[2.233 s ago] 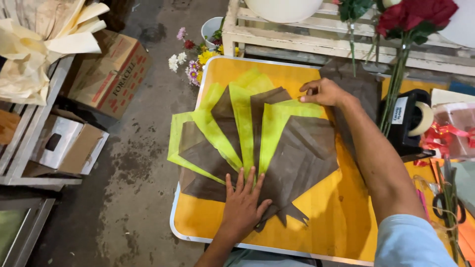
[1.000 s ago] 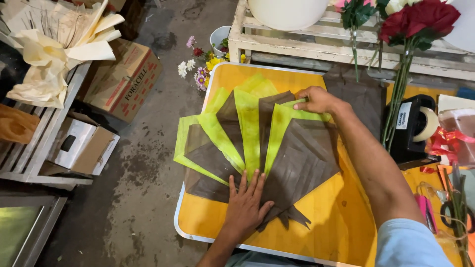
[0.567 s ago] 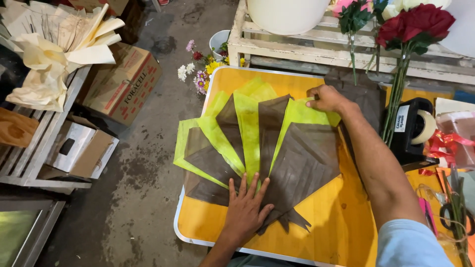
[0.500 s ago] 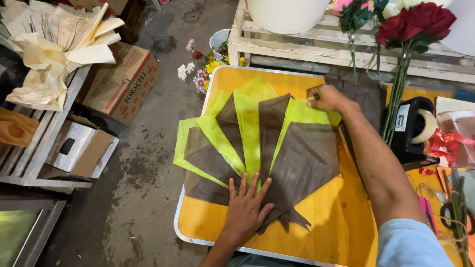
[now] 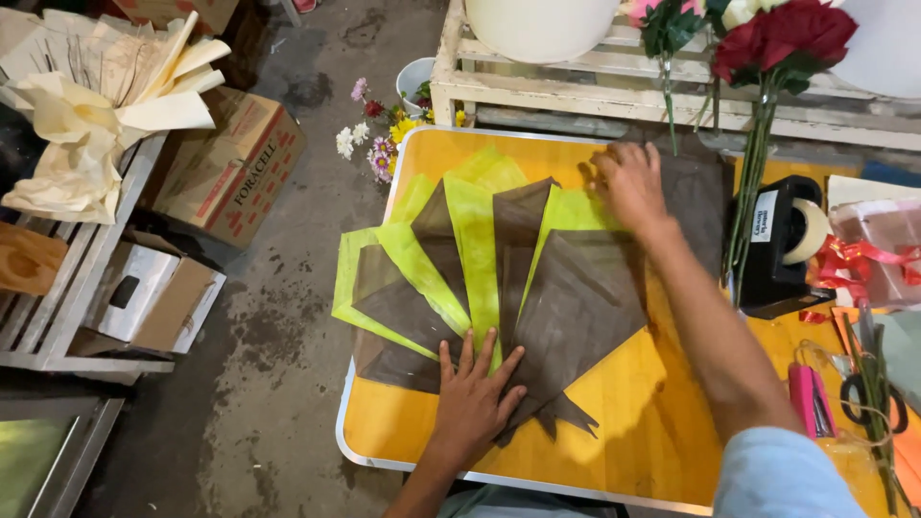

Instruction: The person folds multiple sheets of brown and lime-green paper on a yellow table. They arrange the sheets in an alternating pattern, folding them in half and stacking them to create a layered arrangement.

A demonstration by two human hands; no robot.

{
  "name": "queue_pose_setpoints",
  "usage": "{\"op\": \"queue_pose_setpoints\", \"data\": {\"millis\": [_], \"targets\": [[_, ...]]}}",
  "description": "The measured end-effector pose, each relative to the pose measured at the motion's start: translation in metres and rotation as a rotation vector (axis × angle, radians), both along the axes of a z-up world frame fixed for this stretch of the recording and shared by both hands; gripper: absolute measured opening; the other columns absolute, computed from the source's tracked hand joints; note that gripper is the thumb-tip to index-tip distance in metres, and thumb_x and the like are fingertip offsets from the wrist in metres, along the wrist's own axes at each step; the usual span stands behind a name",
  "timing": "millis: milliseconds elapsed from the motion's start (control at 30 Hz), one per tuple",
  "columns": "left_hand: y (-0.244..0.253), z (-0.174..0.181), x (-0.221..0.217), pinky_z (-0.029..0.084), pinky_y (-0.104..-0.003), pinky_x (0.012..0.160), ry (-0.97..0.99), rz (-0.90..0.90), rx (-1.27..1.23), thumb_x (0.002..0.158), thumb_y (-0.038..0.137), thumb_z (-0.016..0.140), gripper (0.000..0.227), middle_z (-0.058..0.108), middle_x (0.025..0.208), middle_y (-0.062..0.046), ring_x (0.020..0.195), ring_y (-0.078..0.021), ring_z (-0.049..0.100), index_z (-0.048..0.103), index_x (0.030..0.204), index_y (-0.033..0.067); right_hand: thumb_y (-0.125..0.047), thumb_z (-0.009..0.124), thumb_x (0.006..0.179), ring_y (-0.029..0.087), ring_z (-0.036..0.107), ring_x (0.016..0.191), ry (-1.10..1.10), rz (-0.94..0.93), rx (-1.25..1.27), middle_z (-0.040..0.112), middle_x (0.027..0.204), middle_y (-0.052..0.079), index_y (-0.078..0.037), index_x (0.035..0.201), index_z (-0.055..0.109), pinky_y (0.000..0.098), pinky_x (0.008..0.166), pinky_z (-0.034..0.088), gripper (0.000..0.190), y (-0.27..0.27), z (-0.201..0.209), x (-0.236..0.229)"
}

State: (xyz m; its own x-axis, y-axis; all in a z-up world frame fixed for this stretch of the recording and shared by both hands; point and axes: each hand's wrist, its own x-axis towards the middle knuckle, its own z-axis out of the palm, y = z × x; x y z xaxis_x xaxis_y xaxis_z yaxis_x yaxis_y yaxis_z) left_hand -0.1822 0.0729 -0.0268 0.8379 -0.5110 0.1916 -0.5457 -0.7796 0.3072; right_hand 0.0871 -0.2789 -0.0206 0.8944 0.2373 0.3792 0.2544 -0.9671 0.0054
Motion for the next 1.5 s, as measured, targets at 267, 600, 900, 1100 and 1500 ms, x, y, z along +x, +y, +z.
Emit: {"op": "queue_pose_setpoints", "data": {"millis": [267,600,900,1100,1500], "targets": [[-0.002,-0.012,-0.001,0.013,-0.075,0.113,-0.041,0.041,-0.037,0.095,0.054,0.057,0.054,0.040,0.160,-0.013,0.147,-0.0467,0.030,0.057,0.145,0.0320,-0.043,0.054,0.100,0.043,0.030,0.148,0.227,0.078,0.205,0.036,0.160,0.020,-0.019,0.143,0.054,0.0665,0.116,0.023,0.049,0.139,-0.004,-0.193],[-0.029,-0.001,-0.029,0.014,-0.079,0.111,-0.014,0.284,-0.047,0.100,0.051,0.049,0.063,0.047,0.153,-0.022,0.145,-0.0503,0.034,0.047,0.154,0.0201,-0.066,0.053,0.097,0.048,0.031,0.149,0.326,0.305,0.185,0.039,0.159,0.023,-0.024,0.147,0.055,0.0674,0.118,0.024,0.065,0.133,-0.051,-0.162],[-0.032,-0.020,-0.031,0.020,-0.076,0.114,-0.201,0.342,-0.068,0.095,0.048,0.055,0.063,0.053,0.150,-0.021,0.143,-0.0482,0.041,0.057,0.145,0.0085,-0.026,0.069,0.100,0.052,0.063,0.115,-0.175,-0.189,0.369,0.065,0.120,0.034,-0.007,0.131,0.071,0.0596,0.095,0.049,0.036,0.071,-0.045,-0.137],[-0.033,-0.014,-0.032,0.014,-0.076,0.115,-0.156,0.345,-0.087,0.097,0.046,0.055,0.062,0.052,0.151,-0.020,0.144,-0.0476,0.039,0.057,0.146,0.0088,-0.029,0.074,0.093,0.039,0.070,0.104,0.160,-0.311,0.557,0.073,0.107,0.012,-0.033,0.129,0.073,0.0505,0.092,0.054,0.036,0.012,-0.086,-0.117],[-0.030,-0.007,-0.032,0.009,-0.075,0.117,-0.059,0.326,-0.070,0.100,0.047,0.049,0.063,0.048,0.154,-0.020,0.147,-0.0476,0.035,0.052,0.150,0.0086,-0.046,0.063,0.104,0.047,0.067,0.108,0.301,-0.322,0.644,0.072,0.109,0.026,-0.011,0.148,0.058,0.0587,0.096,0.049,0.056,0.055,-0.003,-0.161]]}}
